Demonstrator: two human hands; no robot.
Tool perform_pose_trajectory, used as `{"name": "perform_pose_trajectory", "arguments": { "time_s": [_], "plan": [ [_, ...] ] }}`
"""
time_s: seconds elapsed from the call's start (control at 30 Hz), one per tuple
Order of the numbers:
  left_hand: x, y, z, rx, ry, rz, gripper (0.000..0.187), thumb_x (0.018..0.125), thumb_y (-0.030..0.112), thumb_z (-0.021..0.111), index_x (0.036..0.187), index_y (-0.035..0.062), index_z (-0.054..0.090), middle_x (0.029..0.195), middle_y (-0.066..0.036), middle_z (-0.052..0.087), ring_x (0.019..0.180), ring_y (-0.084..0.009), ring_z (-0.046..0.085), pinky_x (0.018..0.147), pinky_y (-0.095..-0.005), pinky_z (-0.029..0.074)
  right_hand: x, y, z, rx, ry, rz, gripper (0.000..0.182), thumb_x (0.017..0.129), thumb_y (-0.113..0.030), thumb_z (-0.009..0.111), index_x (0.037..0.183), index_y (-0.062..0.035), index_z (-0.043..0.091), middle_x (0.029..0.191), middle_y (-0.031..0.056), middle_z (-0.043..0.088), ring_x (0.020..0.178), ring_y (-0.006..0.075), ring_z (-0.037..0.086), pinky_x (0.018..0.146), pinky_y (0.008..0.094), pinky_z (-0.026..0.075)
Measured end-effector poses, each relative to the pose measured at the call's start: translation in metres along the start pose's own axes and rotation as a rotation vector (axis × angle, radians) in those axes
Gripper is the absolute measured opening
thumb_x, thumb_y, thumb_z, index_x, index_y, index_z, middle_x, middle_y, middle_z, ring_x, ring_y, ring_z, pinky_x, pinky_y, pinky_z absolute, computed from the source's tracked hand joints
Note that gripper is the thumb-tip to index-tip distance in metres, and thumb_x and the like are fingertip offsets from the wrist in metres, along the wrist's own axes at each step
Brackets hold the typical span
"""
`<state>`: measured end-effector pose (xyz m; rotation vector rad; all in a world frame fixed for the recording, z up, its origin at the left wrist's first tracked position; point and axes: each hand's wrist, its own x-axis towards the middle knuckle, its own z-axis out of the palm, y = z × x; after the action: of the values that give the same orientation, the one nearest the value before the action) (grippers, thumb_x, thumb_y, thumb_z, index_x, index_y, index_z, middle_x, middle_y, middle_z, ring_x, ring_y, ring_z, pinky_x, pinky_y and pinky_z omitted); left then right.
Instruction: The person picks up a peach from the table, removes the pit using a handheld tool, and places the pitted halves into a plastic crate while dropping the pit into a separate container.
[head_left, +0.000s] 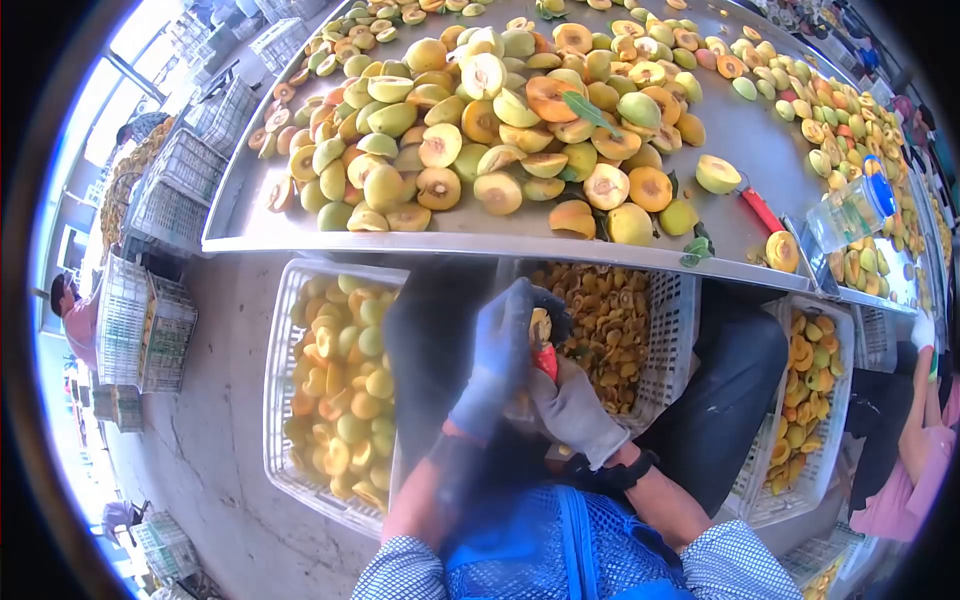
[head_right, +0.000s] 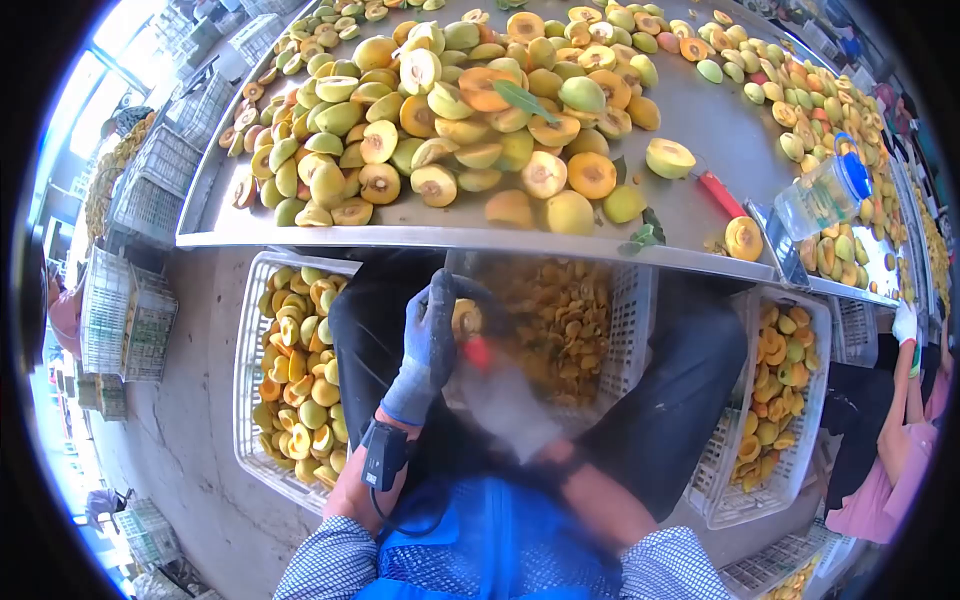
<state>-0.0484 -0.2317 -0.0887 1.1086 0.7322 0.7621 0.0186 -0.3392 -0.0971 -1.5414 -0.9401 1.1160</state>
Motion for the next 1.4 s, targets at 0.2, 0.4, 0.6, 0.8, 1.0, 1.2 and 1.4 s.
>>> {"name": "perform_pose_trajectory", "arguments": {
  "time_s": [0.2, 0.4, 0.6, 0.8, 1.0, 1.2, 1.4],
  "plan": [
    [-0.004, -0.002, -0.001, 0.03, 0.012, 0.047, 0.045, 0.102, 0.039, 0.043, 0.1, -0.002, 0.062, 0.088, -0.007, 0.066, 0.076, -0.0127, 0.062, 0.07, -0.0264, 0.05, -0.001, 0.012, 0.001, 0.319, -0.104, 0.142, 0.035, 0.097, -0.031, 0.052, 0.105, 0.0026, 0.056, 0.078, 0.0098, 0.062, 0.075, 0.0148, 0.06, 0.064, 0.034, 0.048],
    [-0.005, -0.011, -0.018, 0.151, 0.036, -0.143, 0.041, 0.101, 0.037, 0.045, 0.104, 0.0006, 0.063, 0.093, -0.004, 0.065, 0.082, -0.01, 0.059, 0.073, -0.0251, 0.048, 0.006, 0.022, -0.005, -0.17, 0.078, -0.15, 0.034, 0.097, -0.029, 0.054, 0.112, 0.0016, 0.055, 0.081, 0.0058, 0.061, 0.076, 0.0144, 0.059, 0.067, 0.0316, 0.048],
    [-0.003, -0.003, -0.008, -0.055, 0.089, -0.176, 0.048, 0.099, 0.045, 0.047, 0.096, 0.0003, 0.065, 0.081, -0.004, 0.064, 0.072, -0.0108, 0.059, 0.068, -0.0249, 0.047, -0.003, -0.021, -0.011, 0.297, -0.048, 0.092, 0.03, 0.096, -0.027, 0.055, 0.108, 0.0009, 0.057, 0.076, 0.0053, 0.056, 0.07, 0.0139, 0.051, 0.066, 0.0294, 0.045],
    [-0.005, 0.003, 0.001, -0.138, 0.219, -0.419, 0.05, 0.097, 0.051, 0.047, 0.09, 0.0043, 0.064, 0.072, -0.003, 0.061, 0.064, -0.0118, 0.057, 0.061, -0.0254, 0.047, -0.003, -0.01, -0.016, 0.075, -0.021, 0.004, 0.027, 0.093, -0.024, 0.059, 0.104, 0.001, 0.058, 0.076, 0.0138, 0.06, 0.068, 0.0265, 0.059, 0.064, 0.035, 0.047],
    [-0.004, -0.025, -0.022, -0.19, 0.06, -0.286, 0.043, 0.096, 0.051, 0.048, 0.095, 0.0098, 0.061, 0.071, 0.001, 0.058, 0.064, -0.0104, 0.056, 0.058, -0.0244, 0.046, 0.0, 0.01, -0.013, -0.245, 0.04, -0.198, 0.029, 0.09, -0.024, 0.062, 0.104, 0.0012, 0.057, 0.08, 0.024, 0.061, 0.073, 0.0428, 0.061, 0.063, 0.0425, 0.049],
    [0.001, -0.019, -0.016, -0.463, 0.216, -0.363, 0.026, 0.096, 0.03, 0.057, 0.107, 0.0065, 0.059, 0.093, -0.003, 0.062, 0.083, -0.0125, 0.06, 0.072, -0.0255, 0.05, -0.004, 0.0, -0.018, -0.088, 0.052, -0.113, 0.028, 0.092, -0.025, 0.06, 0.104, 0.0001, 0.056, 0.078, 0.0189, 0.06, 0.07, 0.0331, 0.06, 0.064, 0.0383, 0.047],
    [-0.01, -0.014, -0.018, 0.539, 0.076, 0.385, 0.05, 0.075, -0.012, 0.07, 0.12, 0.002, 0.053, 0.111, -0.007, 0.059, 0.105, -0.0161, 0.057, 0.091, -0.0301, 0.049, -0.005, 0.01, -0.018, -0.068, 0.063, -0.086, 0.028, 0.096, -0.027, 0.056, 0.104, 0.0001, 0.056, 0.079, 0.0124, 0.057, 0.071, 0.0221, 0.053, 0.068, 0.034, 0.046]
  ]
}}
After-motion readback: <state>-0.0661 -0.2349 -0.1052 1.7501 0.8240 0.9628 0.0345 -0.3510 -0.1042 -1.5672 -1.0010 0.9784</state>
